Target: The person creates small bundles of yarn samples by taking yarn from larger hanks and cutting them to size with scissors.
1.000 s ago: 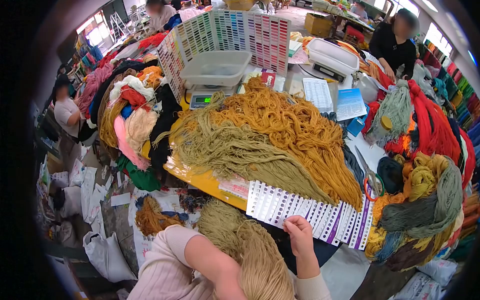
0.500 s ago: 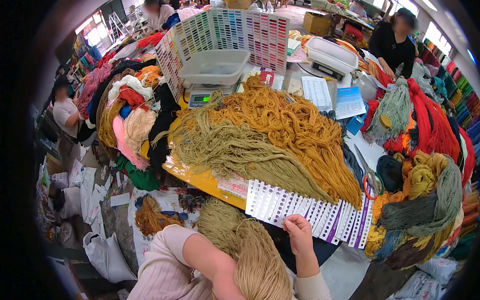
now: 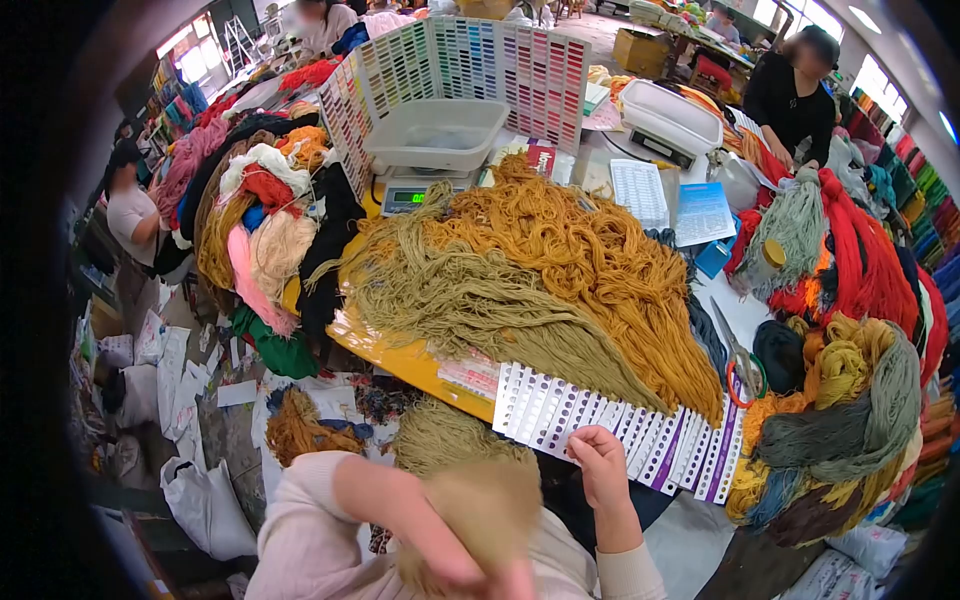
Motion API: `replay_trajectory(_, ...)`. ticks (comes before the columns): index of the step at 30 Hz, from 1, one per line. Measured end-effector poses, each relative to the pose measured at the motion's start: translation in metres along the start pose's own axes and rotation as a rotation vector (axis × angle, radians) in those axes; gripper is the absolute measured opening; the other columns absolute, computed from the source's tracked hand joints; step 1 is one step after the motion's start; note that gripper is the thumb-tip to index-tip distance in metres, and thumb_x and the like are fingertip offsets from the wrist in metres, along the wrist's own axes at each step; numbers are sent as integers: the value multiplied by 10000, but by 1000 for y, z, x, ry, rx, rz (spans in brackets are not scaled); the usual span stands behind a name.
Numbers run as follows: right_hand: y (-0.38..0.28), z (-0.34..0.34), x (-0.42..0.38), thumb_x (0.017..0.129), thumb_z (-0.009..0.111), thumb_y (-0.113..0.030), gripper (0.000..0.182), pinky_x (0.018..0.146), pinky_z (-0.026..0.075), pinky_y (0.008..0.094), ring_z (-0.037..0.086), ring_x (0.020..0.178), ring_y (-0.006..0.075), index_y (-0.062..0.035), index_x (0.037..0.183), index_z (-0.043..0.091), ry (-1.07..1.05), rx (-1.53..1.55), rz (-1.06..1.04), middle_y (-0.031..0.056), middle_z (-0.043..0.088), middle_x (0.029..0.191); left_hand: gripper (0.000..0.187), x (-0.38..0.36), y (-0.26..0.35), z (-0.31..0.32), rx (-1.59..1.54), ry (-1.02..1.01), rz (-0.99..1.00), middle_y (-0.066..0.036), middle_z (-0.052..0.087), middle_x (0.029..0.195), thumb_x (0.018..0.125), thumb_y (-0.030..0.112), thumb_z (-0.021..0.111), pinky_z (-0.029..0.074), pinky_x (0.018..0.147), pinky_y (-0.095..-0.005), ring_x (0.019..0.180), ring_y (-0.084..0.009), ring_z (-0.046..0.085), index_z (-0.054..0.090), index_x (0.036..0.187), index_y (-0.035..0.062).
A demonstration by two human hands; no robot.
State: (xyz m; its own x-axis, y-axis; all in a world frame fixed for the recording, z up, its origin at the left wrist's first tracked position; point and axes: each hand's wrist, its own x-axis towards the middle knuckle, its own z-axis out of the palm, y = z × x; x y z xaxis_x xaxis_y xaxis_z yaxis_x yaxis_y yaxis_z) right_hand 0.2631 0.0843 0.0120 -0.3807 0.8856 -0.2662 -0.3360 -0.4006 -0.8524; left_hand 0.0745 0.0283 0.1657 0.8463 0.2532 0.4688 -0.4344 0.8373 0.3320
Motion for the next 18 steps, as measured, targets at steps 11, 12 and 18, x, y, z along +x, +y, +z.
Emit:
replay_trajectory(11, -45, 32, 28, 696, 560, 6, 88, 631, 392, 210, 503, 676, 105, -18, 780, 546, -136, -464, -237, 40, 551, 752, 198, -341, 22, 113, 396, 683, 1653, 30, 493, 690, 815, 84, 407, 392, 515, -198, 556, -47, 472, 491, 993, 62)
replay_trajectory(12, -51, 40, 29, 695, 559, 6, 92, 625, 392, 214, 505, 671, 123, -20, 782, 550, -177, -639, -394, 48, 549, 744, 179, -350, 17, 108, 385, 751, 1671, 29, 493, 681, 816, 89, 409, 391, 503, -201, 540, -46, 468, 497, 970, 63)
replay_trajectory(18, -88, 82, 27, 565, 511, 60, 206, 631, 393, 321, 504, 724, 229, -49, 731, 565, -494, -1113, -941, 63, 543, 785, 63, -244, 16, -33, 38, 1408, 1132, 11, 487, 614, 759, 112, 520, 379, 409, -195, 455, -52, 425, 505, 754, 52)
